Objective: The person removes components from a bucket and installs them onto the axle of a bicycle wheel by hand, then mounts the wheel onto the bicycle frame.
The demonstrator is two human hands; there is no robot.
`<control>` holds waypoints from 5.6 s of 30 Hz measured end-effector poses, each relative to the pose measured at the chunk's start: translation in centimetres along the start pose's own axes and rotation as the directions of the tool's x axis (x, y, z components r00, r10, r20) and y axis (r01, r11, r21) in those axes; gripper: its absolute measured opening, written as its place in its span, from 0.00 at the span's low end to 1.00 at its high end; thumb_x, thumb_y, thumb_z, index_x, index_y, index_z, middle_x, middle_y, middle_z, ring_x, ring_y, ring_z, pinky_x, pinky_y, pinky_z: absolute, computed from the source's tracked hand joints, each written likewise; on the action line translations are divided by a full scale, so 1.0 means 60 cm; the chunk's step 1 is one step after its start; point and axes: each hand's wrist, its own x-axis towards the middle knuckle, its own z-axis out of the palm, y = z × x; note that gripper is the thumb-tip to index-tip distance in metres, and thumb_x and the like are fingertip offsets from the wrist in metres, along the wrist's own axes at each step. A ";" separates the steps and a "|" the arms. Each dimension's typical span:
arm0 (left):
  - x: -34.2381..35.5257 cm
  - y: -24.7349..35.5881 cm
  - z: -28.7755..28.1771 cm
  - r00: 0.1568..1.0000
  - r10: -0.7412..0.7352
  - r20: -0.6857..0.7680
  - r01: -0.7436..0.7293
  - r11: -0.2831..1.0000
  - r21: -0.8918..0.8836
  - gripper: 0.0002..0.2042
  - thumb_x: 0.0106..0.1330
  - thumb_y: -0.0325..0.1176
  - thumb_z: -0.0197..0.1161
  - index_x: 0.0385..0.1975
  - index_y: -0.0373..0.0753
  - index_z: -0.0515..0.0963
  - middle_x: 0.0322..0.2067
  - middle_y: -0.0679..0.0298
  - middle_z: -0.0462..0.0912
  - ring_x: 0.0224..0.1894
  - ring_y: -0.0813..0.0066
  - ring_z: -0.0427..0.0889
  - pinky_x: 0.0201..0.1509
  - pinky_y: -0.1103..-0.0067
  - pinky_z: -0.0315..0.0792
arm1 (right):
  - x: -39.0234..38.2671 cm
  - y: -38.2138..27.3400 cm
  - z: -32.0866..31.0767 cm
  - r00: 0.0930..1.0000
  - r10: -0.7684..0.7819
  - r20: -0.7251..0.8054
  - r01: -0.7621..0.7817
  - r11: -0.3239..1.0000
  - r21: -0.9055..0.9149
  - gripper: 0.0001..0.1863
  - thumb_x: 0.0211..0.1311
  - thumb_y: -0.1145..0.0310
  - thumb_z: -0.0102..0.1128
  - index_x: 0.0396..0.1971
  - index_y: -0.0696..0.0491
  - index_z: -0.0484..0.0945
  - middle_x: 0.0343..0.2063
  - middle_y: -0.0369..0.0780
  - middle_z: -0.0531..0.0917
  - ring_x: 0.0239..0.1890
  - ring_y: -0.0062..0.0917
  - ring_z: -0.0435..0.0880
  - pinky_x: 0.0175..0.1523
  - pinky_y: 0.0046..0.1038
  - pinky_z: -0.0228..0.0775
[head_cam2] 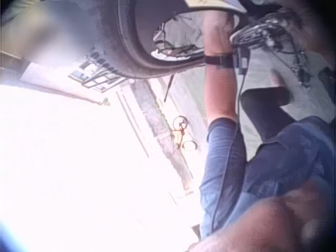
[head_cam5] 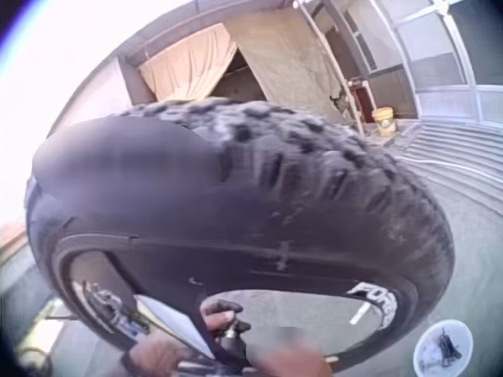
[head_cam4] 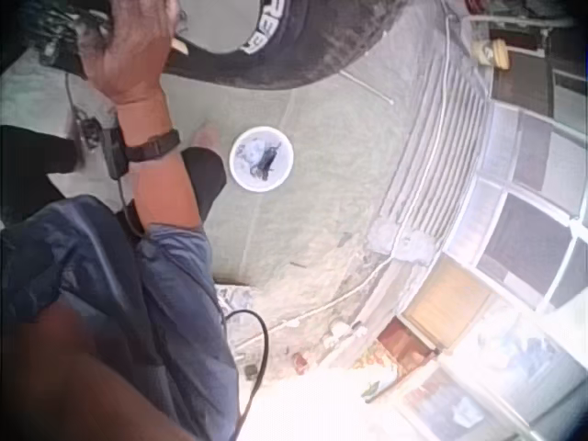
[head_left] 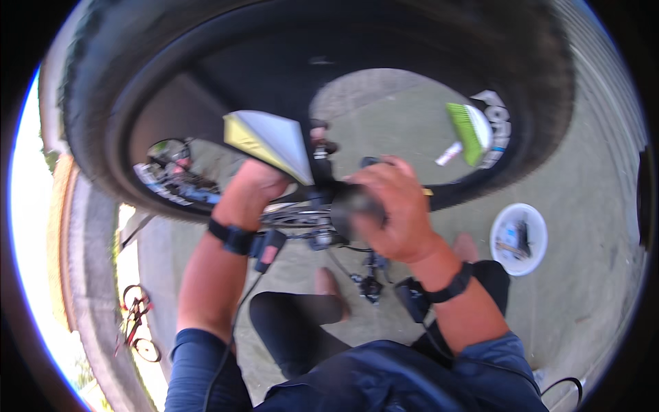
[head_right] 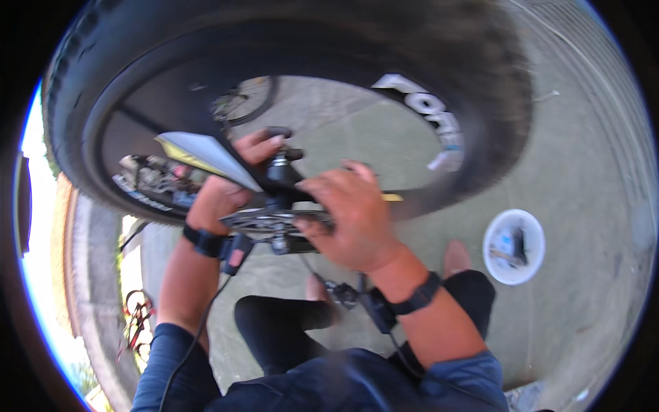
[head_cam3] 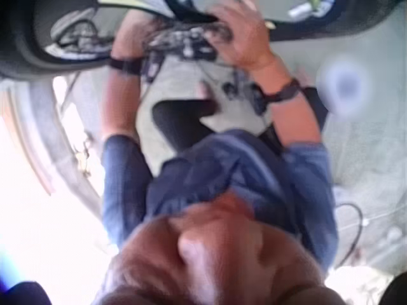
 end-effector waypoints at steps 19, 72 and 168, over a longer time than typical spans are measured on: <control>0.028 -0.024 -0.002 0.998 0.015 0.065 -0.004 0.987 -0.159 0.15 0.63 0.34 0.64 0.48 0.38 0.73 0.33 0.57 0.81 0.31 0.69 0.80 0.36 0.75 0.76 | 0.002 -0.024 -0.019 0.995 0.080 0.057 -0.076 0.995 -0.061 0.20 0.59 0.57 0.58 0.44 0.55 0.74 0.39 0.43 0.77 0.45 0.40 0.75 0.62 0.47 0.57; 0.016 0.000 -0.018 0.994 0.094 0.063 -0.088 0.992 -0.095 0.12 0.60 0.33 0.69 0.40 0.35 0.79 0.30 0.62 0.84 0.30 0.75 0.83 0.33 0.80 0.78 | 0.007 -0.015 0.012 1.000 0.028 0.010 -0.027 0.999 -0.028 0.22 0.63 0.51 0.54 0.39 0.57 0.77 0.35 0.42 0.82 0.38 0.38 0.80 0.57 0.45 0.64; 0.019 0.002 -0.029 0.991 0.110 0.082 -0.117 0.989 0.094 0.14 0.64 0.28 0.63 0.48 0.33 0.73 0.37 0.56 0.83 0.38 0.75 0.81 0.41 0.80 0.77 | 0.002 -0.005 0.014 1.000 0.010 -0.008 -0.010 1.000 0.000 0.19 0.62 0.54 0.56 0.40 0.56 0.77 0.36 0.42 0.81 0.39 0.38 0.80 0.56 0.46 0.64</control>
